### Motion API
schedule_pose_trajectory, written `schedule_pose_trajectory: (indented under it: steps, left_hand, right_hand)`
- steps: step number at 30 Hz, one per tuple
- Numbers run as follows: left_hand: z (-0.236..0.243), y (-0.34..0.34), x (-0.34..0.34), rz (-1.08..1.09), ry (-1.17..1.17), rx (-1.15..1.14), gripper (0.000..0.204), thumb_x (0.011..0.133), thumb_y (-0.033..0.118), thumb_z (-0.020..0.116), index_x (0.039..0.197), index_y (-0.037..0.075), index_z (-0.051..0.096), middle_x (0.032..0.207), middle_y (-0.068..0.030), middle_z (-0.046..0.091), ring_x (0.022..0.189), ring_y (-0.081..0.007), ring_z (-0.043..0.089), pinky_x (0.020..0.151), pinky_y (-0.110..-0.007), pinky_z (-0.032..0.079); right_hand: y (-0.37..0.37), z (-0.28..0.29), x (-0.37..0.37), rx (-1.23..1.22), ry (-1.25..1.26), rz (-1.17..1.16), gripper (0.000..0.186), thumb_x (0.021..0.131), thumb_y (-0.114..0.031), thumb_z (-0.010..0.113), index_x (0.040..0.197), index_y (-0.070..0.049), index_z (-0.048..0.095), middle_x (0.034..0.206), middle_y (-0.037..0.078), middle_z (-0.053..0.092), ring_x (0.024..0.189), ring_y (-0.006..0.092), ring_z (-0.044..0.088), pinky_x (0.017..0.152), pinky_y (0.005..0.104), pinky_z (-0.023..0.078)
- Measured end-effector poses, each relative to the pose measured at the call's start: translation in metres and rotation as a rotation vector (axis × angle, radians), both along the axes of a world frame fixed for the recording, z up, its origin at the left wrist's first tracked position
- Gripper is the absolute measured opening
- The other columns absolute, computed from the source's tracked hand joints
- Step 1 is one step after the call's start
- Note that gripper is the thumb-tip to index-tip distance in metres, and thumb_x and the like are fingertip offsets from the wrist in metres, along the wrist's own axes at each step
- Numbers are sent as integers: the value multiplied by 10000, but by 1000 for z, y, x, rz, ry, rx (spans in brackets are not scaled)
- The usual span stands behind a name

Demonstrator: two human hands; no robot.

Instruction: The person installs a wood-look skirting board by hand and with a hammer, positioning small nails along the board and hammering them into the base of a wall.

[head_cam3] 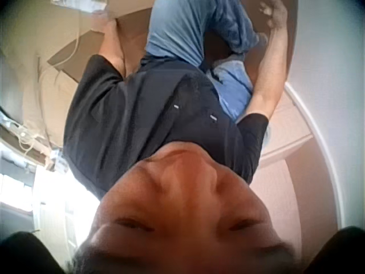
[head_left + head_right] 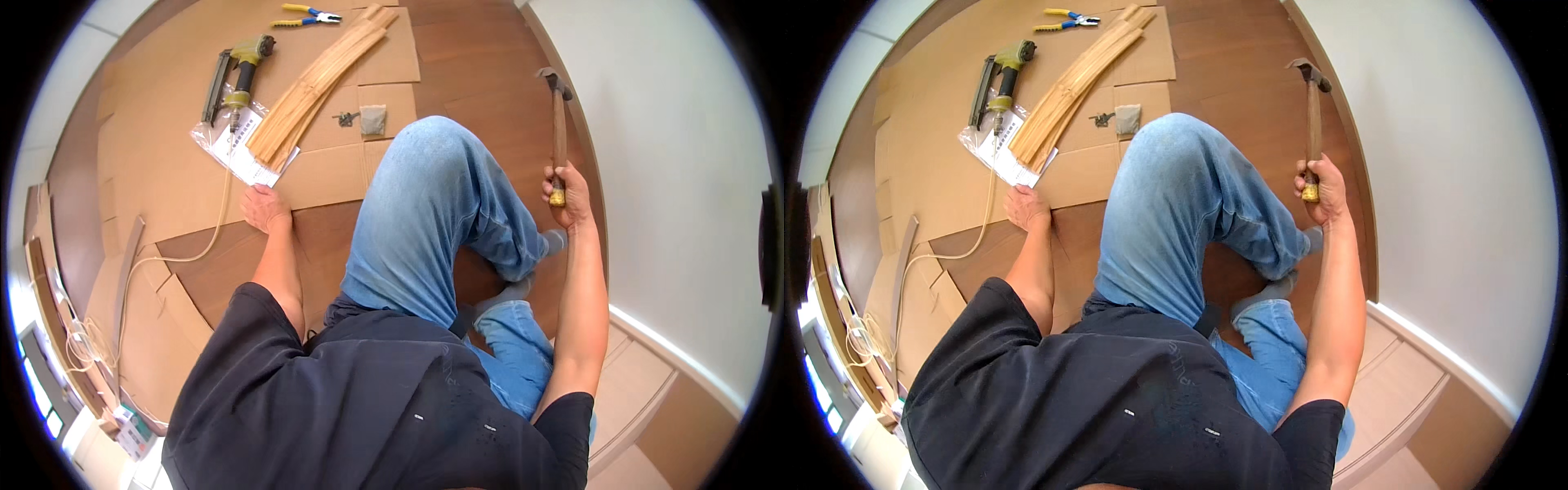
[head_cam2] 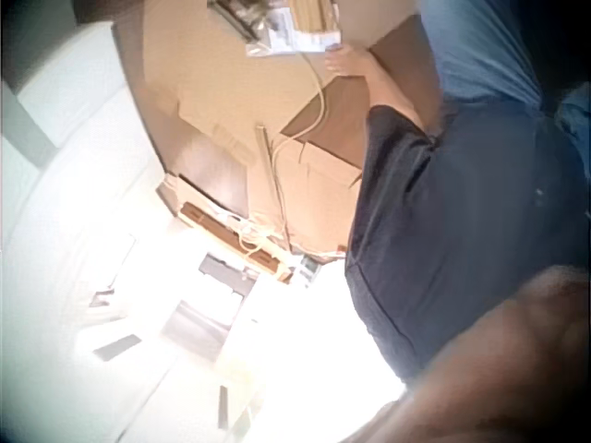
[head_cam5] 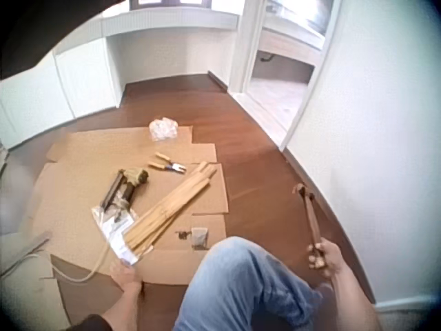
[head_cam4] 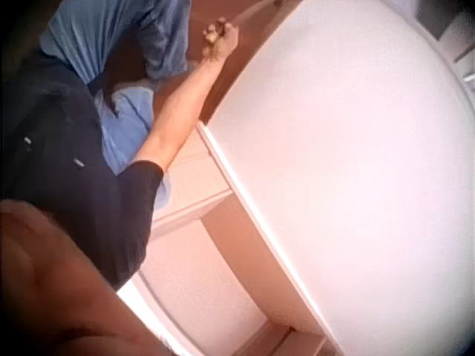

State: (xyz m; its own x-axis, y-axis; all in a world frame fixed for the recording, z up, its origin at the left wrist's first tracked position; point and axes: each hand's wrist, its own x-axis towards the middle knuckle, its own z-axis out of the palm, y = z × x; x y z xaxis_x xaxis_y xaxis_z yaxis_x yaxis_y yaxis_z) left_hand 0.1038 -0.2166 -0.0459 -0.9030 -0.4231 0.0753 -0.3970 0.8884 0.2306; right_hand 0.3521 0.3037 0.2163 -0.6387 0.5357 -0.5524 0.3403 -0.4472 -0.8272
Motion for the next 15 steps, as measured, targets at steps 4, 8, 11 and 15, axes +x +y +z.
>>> schedule_pose_trajectory:
  steps: [4, 8, 11, 15]
  left_hand:
    - [-1, 9, 14, -62, 140, -24, 324, 1016, 361, 489, 1084, 108, 680, 1123, -150, 659, 1172, -349, 577, 1012, -514, 436]
    - [20, 30, 34, -91, -106, 123, 368, 990, 359, 502, 1055, 64, 711, 1101, -189, 720, 1081, -377, 665, 929, -527, 501]
    - [-9, -24, 15, -167, 2, 243, 387, 992, 364, 518, 1079, 45, 719, 1081, -211, 734, 1029, -365, 697, 869, -486, 532]
    - [-18, -25, -8, -525, 83, 573, 317, 992, 289, 590, 1127, 26, 702, 1062, -188, 731, 991, -302, 696, 855, -419, 529]
  right_hand:
    - [8, 2, 62, 119, -59, 34, 85, 975, -148, 597, 1024, -87, 563, 800, 30, 612, 580, 127, 595, 475, 284, 462]
    - [-1, -19, 155, 146, -4, -139, 172, 955, -148, 667, 1052, -63, 553, 797, 36, 605, 550, 119, 589, 464, 275, 463]
    - [5, -27, 172, 251, -63, -116, 249, 934, -169, 703, 1088, -37, 559, 787, 43, 615, 549, 129, 601, 478, 276, 483]
    - [23, -56, 172, 286, -80, -98, 290, 928, -150, 706, 1144, -9, 573, 795, 47, 617, 565, 140, 604, 496, 289, 489]
